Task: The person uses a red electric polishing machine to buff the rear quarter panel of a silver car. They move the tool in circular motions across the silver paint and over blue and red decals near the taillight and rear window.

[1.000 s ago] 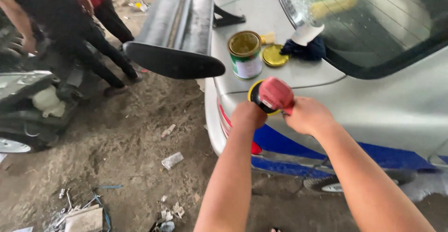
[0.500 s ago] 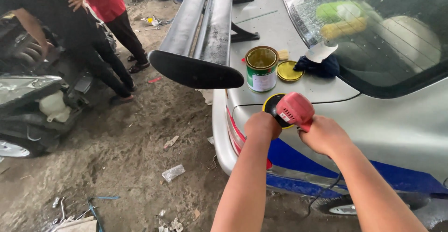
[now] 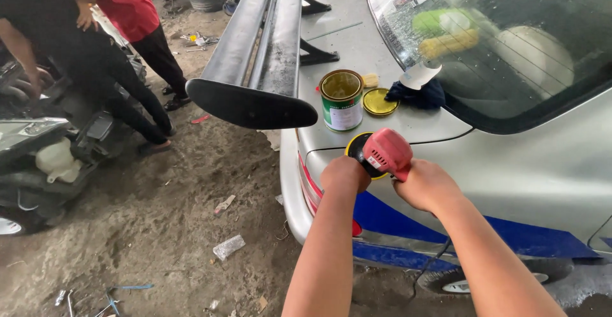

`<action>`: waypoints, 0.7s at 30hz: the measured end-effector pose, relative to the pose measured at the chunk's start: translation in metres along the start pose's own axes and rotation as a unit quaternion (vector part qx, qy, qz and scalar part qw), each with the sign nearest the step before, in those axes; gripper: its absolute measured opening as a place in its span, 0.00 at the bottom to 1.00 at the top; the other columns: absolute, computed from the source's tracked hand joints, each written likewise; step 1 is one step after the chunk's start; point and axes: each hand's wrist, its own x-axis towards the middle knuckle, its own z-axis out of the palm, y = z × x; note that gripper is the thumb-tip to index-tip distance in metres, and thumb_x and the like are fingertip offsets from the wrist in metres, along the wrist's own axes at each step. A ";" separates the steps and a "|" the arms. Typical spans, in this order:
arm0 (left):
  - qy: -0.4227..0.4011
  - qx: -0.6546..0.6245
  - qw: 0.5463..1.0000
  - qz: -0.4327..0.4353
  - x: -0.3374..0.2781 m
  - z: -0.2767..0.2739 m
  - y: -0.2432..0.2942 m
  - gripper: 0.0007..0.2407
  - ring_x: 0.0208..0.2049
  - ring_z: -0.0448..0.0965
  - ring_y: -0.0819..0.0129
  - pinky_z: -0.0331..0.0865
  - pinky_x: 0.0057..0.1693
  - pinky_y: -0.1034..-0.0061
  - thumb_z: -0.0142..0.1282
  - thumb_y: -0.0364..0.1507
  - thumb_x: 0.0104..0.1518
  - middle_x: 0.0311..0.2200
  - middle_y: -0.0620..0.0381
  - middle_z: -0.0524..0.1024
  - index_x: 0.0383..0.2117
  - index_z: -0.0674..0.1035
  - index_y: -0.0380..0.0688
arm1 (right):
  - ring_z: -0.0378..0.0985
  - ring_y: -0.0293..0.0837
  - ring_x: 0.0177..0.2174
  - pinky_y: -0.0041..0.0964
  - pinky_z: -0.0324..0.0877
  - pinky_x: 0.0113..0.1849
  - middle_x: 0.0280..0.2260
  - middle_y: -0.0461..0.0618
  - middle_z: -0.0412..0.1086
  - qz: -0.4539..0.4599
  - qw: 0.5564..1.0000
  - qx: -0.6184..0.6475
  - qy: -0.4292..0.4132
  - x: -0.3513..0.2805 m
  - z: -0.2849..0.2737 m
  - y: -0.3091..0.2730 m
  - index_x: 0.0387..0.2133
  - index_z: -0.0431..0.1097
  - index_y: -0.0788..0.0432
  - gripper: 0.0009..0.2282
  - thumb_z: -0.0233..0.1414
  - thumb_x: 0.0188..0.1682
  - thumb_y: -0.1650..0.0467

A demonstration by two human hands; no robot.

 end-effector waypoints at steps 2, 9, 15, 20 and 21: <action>0.003 -0.002 1.000 -0.004 0.006 0.005 0.000 0.18 0.49 0.82 0.54 0.76 0.54 0.61 0.45 0.32 0.58 0.43 0.49 0.82 0.48 0.81 0.37 | 0.78 0.60 0.46 0.50 0.72 0.49 0.39 0.61 0.77 -0.003 1.000 -0.002 -0.001 0.001 0.000 0.003 0.38 0.76 0.62 0.15 0.45 0.43 0.68; 0.001 -0.008 0.999 -0.038 0.000 0.002 0.009 0.18 0.52 0.81 0.55 0.75 0.57 0.61 0.44 0.32 0.58 0.47 0.49 0.81 0.50 0.80 0.37 | 0.77 0.60 0.50 0.52 0.72 0.50 0.42 0.60 0.78 -0.016 1.000 -0.005 -0.001 -0.004 -0.014 0.001 0.39 0.76 0.61 0.16 0.44 0.43 0.67; 0.028 -0.030 0.997 -0.064 0.003 0.016 0.013 0.20 0.54 0.80 0.55 0.75 0.59 0.62 0.43 0.33 0.55 0.49 0.50 0.81 0.48 0.81 0.38 | 0.77 0.58 0.49 0.52 0.72 0.49 0.42 0.57 0.78 -0.064 0.998 -0.019 -0.013 0.019 -0.016 0.024 0.37 0.76 0.58 0.15 0.46 0.44 0.65; 0.037 -0.043 0.993 -0.103 -0.011 0.028 0.019 0.20 0.54 0.80 0.55 0.75 0.58 0.63 0.43 0.34 0.53 0.48 0.49 0.81 0.49 0.81 0.38 | 0.80 0.56 0.44 0.50 0.74 0.46 0.37 0.56 0.78 -0.104 0.994 -0.007 -0.026 0.015 -0.011 0.043 0.33 0.76 0.58 0.12 0.47 0.46 0.65; 0.037 -0.055 0.991 -0.119 -0.013 0.032 0.019 0.21 0.54 0.80 0.54 0.75 0.58 0.63 0.43 0.34 0.52 0.48 0.47 0.81 0.49 0.81 0.38 | 0.81 0.56 0.41 0.49 0.74 0.44 0.34 0.56 0.78 -0.117 0.993 -0.009 -0.032 0.015 -0.009 0.048 0.31 0.75 0.58 0.11 0.47 0.46 0.66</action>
